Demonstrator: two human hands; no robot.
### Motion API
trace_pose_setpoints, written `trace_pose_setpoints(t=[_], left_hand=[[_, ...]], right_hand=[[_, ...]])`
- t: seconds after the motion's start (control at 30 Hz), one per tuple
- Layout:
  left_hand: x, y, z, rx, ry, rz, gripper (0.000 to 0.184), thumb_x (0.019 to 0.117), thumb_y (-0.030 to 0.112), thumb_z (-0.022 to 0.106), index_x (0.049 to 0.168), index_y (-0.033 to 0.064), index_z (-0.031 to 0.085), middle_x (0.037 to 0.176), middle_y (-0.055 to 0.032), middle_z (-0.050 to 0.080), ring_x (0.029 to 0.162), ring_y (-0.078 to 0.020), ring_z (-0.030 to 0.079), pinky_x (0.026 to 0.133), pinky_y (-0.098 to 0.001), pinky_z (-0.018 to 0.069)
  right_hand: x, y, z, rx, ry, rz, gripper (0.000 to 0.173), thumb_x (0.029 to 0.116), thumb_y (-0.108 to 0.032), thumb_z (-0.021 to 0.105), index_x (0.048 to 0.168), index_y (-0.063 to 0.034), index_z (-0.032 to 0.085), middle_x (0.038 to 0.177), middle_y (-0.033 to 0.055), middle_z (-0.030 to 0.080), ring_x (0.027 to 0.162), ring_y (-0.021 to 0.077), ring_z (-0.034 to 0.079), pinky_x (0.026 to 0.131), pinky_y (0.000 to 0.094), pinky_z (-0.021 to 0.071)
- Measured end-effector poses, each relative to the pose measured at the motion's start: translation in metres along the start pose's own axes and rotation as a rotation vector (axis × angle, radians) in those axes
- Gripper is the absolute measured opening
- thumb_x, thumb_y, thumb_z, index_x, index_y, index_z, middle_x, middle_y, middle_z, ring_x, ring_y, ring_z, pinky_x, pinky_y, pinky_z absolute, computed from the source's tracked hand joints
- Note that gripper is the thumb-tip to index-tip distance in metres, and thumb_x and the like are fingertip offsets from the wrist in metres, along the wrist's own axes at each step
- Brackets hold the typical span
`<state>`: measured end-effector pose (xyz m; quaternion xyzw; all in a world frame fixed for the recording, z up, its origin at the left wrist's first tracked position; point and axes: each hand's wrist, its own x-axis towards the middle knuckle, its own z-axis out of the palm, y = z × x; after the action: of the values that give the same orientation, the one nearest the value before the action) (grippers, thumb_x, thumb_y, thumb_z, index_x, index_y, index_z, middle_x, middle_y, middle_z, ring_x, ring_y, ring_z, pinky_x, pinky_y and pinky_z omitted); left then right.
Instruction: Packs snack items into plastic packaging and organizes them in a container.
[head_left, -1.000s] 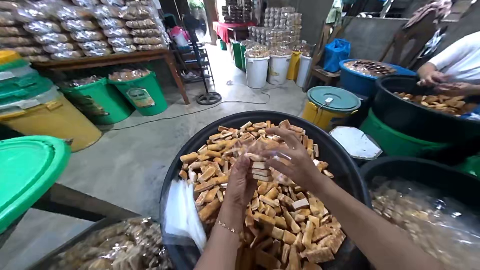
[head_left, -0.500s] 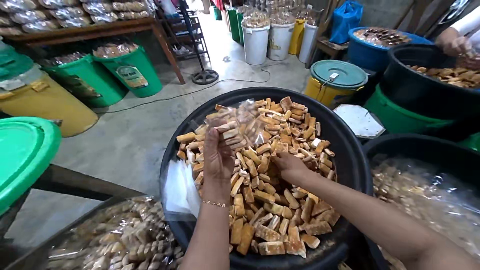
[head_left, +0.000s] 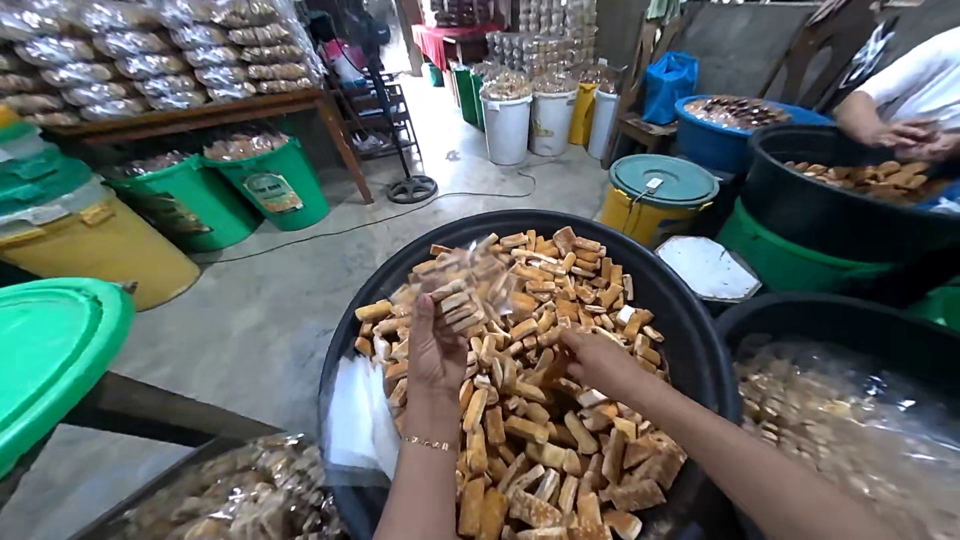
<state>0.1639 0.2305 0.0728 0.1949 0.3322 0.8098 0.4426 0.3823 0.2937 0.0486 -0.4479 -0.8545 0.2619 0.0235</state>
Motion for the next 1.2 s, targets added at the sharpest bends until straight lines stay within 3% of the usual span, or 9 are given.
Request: trace_pose_setpoints(t=[0.13,0.23,0.4,0.63,0.77,0.83,0.93,1.07,1.2], left_hand=[[-0.009,-0.010,0.011,0.012,-0.060,-0.074,0.036,0.1126,0.026,0.026,0.114,0.0074,0.056,0.087,-0.0042,0.072,0.076,-0.0119,0.072,0.068,-0.0268,0.0619],[-0.022,-0.021,0.020,-0.001,-0.167,-0.135,0.037,0.1117,0.024,0.024,0.125,0.0067,0.054,0.093,-0.0043,0.073,0.080,-0.0125,0.073,0.071,-0.0281,0.0623],[-0.046,-0.035,0.029,-0.045,-0.345,-0.269,0.036,0.1088,0.028,0.038,0.131,0.0070,0.056,0.109,-0.0084,0.073,0.091,-0.0173,0.073,0.080,-0.0334,0.0623],[-0.052,-0.040,0.022,0.103,-0.567,-0.327,0.026,0.1065,0.025,0.046,0.120,0.0062,0.058,0.102,-0.0046,0.074,0.093,-0.0145,0.073,0.086,-0.0331,0.0610],[-0.053,-0.036,0.025,0.155,-0.538,-0.318,0.033,0.1088,0.017,0.035,0.138,0.0073,0.048,0.109,-0.0043,0.072,0.096,-0.0146,0.072,0.087,-0.0333,0.0609],[-0.053,-0.033,0.027,0.237,-0.527,-0.343,0.035,0.1101,0.016,0.032,0.142,0.0047,0.041,0.106,-0.0019,0.069,0.093,-0.0110,0.070,0.086,-0.0308,0.0600],[-0.047,-0.029,0.028,0.338,-0.440,-0.350,0.035,0.1122,0.024,0.025,0.123,0.0051,0.052,0.096,-0.0016,0.070,0.086,-0.0094,0.070,0.080,-0.0288,0.0602],[-0.036,-0.023,0.019,0.650,-0.452,-0.085,0.035,0.1104,0.013,0.033,0.116,0.0057,0.067,0.091,0.0032,0.069,0.080,-0.0007,0.064,0.076,-0.0193,0.0547],[-0.031,-0.018,0.012,0.858,-0.469,0.148,0.028,0.1078,0.012,0.042,0.112,0.0040,0.068,0.090,0.0051,0.069,0.078,0.0023,0.063,0.075,-0.0193,0.0542]], right_hand=[[-0.031,0.011,-0.014,0.370,0.683,-0.255,0.026,0.0954,-0.013,0.062,0.113,0.0062,0.064,0.098,0.0140,0.069,0.084,0.0155,0.068,0.078,0.0325,0.0581],[-0.044,-0.003,-0.023,0.451,1.061,-0.534,0.022,0.0940,-0.020,0.066,0.105,-0.0005,0.065,0.111,0.0082,0.064,0.102,0.0030,0.062,0.085,0.0170,0.0536],[-0.027,-0.004,-0.020,0.151,1.264,-0.691,0.016,0.0997,-0.032,0.066,0.106,-0.0175,0.064,0.123,0.0048,0.056,0.115,0.0076,0.055,0.101,0.0213,0.0456],[-0.048,0.006,-0.023,0.057,0.932,-0.708,0.026,0.1035,-0.023,0.057,0.122,-0.0150,0.074,0.126,0.0129,0.066,0.119,0.0181,0.061,0.101,0.0273,0.0506],[-0.072,-0.004,-0.027,0.116,0.498,-0.493,0.068,0.0905,-0.029,0.073,0.151,-0.0079,0.051,0.145,0.0189,0.056,0.131,0.0305,0.057,0.106,0.0458,0.0505],[-0.073,-0.014,-0.028,0.111,0.330,-0.383,0.079,0.0902,-0.024,0.076,0.158,-0.0100,0.039,0.128,0.0188,0.066,0.108,0.0313,0.069,0.093,0.0497,0.0564],[-0.074,-0.022,-0.031,0.074,0.300,-0.363,0.067,0.0954,-0.017,0.069,0.156,-0.0067,0.042,0.092,0.0172,0.071,0.073,0.0299,0.068,0.071,0.0487,0.0580],[-0.077,-0.033,-0.036,-0.050,0.274,-0.338,0.057,0.1005,-0.018,0.062,0.153,-0.0056,0.045,0.087,0.0181,0.069,0.075,0.0362,0.068,0.073,0.0550,0.0560],[-0.073,-0.052,-0.036,-0.054,0.184,-0.314,0.060,0.1026,-0.019,0.060,0.157,-0.0063,0.038,0.103,0.0220,0.071,0.090,0.0418,0.071,0.083,0.0589,0.0553]])
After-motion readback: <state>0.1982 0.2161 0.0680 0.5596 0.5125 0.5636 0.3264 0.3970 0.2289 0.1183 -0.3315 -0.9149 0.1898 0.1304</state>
